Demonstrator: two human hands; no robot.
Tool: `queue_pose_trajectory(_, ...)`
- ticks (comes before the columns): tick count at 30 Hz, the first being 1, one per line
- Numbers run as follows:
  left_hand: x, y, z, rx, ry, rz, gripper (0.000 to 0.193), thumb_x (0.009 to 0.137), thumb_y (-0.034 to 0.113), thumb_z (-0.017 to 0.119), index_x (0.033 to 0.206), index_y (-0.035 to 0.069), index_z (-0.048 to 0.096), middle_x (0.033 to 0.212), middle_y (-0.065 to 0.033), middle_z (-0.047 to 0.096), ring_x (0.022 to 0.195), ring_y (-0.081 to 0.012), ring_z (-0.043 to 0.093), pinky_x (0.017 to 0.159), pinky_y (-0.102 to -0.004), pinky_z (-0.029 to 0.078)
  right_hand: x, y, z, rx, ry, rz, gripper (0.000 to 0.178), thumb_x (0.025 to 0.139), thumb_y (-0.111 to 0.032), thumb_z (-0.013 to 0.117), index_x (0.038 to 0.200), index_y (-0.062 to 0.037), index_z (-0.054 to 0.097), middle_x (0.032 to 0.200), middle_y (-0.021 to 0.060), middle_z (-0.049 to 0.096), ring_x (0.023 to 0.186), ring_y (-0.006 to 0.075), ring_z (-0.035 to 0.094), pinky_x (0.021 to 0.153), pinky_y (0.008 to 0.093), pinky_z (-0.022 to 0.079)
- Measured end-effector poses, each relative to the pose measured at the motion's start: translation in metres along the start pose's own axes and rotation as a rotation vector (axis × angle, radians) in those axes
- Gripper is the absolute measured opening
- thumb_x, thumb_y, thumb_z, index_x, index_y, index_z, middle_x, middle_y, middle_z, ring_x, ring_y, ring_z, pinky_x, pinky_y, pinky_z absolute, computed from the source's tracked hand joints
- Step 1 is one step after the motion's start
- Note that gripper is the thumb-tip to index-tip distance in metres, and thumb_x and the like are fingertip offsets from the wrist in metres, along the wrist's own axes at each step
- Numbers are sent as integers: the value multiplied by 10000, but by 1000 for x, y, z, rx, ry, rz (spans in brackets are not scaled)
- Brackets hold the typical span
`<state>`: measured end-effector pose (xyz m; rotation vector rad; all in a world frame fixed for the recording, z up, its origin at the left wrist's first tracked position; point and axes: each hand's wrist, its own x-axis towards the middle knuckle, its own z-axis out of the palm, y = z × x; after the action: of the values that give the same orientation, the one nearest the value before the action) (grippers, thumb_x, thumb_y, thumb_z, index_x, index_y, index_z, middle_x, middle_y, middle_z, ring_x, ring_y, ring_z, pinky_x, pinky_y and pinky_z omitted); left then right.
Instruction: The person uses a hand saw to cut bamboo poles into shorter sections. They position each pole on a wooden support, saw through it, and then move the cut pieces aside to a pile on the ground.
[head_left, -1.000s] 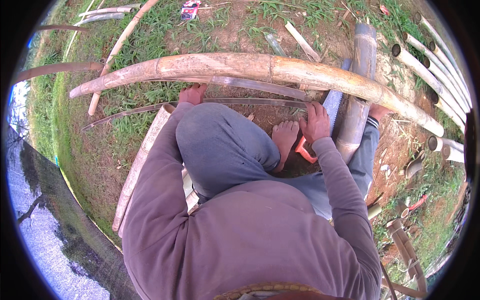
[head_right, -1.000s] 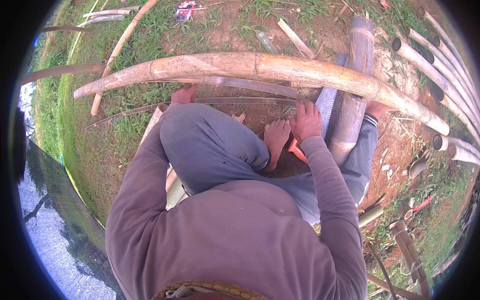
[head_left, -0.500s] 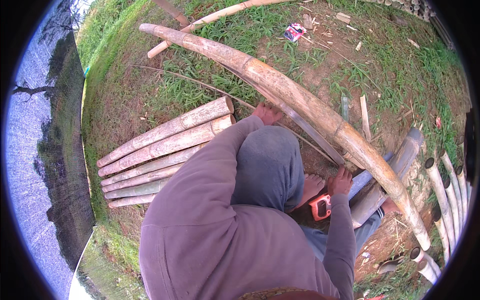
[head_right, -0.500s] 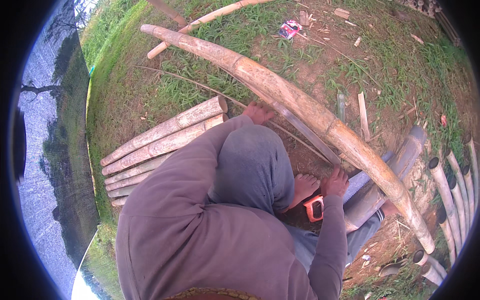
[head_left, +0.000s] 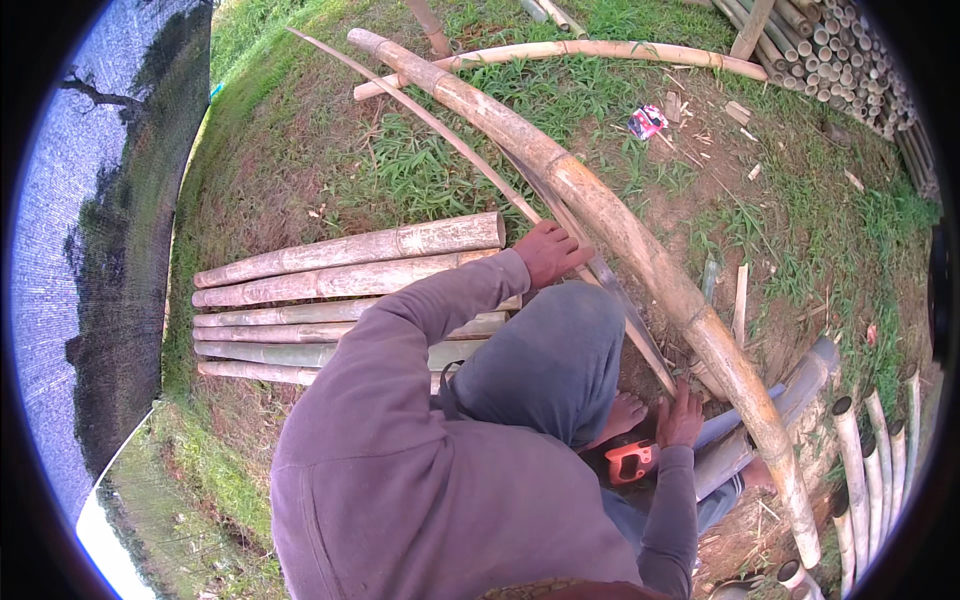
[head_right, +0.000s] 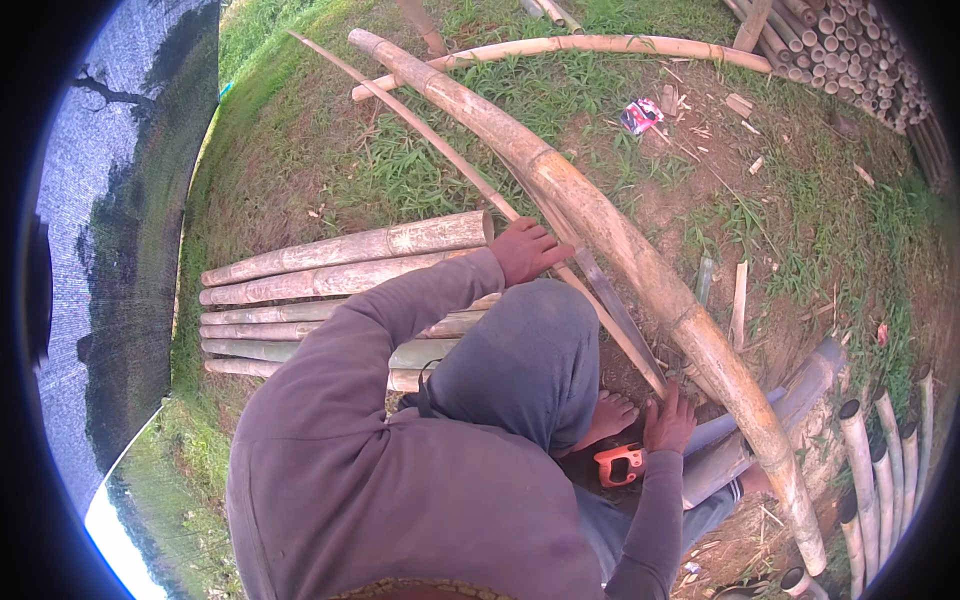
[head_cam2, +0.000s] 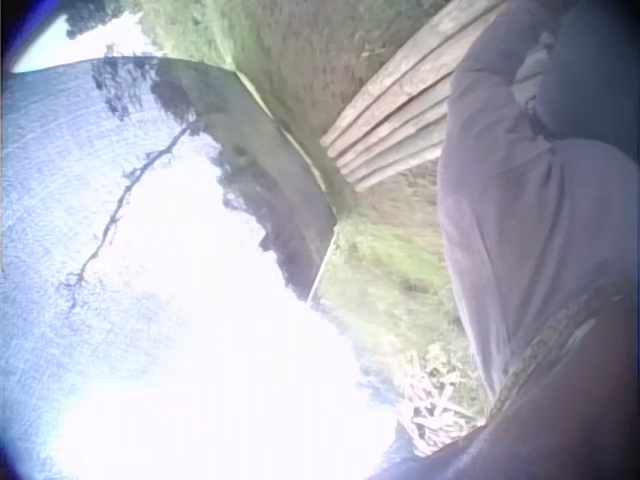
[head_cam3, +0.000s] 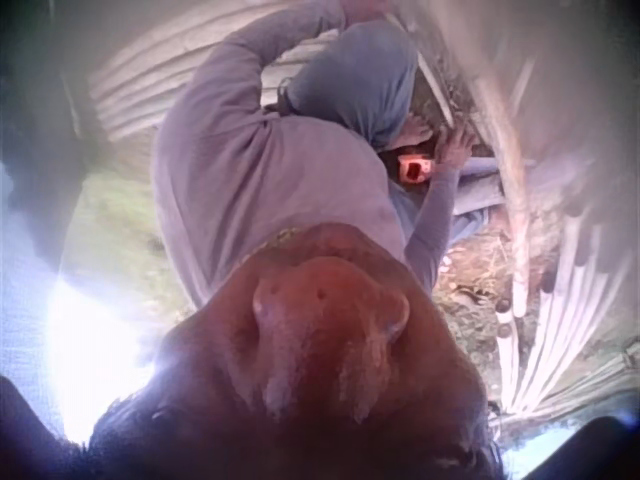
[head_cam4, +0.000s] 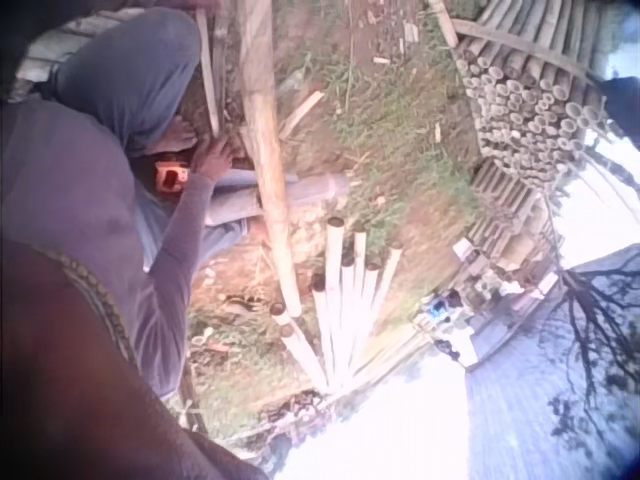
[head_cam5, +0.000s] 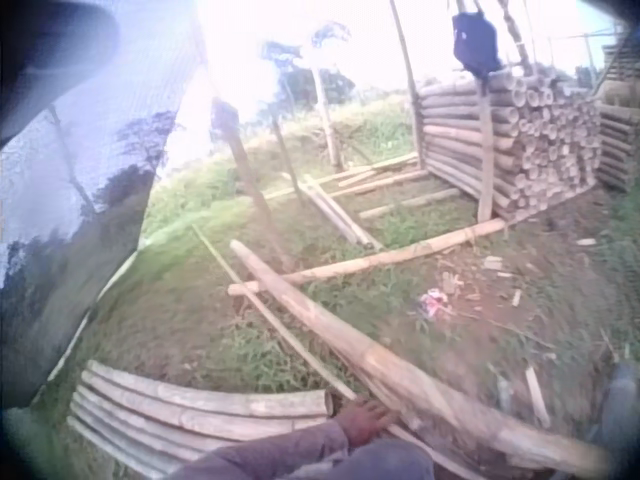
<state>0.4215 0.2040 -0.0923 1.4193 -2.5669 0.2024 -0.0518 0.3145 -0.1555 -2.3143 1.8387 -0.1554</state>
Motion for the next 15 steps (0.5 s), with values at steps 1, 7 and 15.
queue_pose_trajectory(1,1,1,-8,-10,59,4,352,915,195,624,1259,219,691,982,-4,666,993,-232,648,991,-424,418,1,5,-4,65,-49,6,492,980,-359,726,1414,-152,617,1199,160,669,1172,413,626,990,566,501)
queue_pose_trajectory(7,16,0,-40,-68,70,36,385,856,122,661,1223,213,734,993,-24,611,1063,-252,602,1036,-435,389,3,18,-3,279,-65,-4,431,964,-357,756,1298,-97,678,1196,160,667,1123,427,611,991,554,483)
queue_pose_trajectory(15,8,-60,-43,-11,56,-99,380,839,66,682,1185,209,749,1091,-69,621,1223,-306,567,1210,-510,341,-4,-38,-2,183,114,2,625,904,-286,819,1461,-125,586,1209,143,659,1159,386,630,989,534,477)
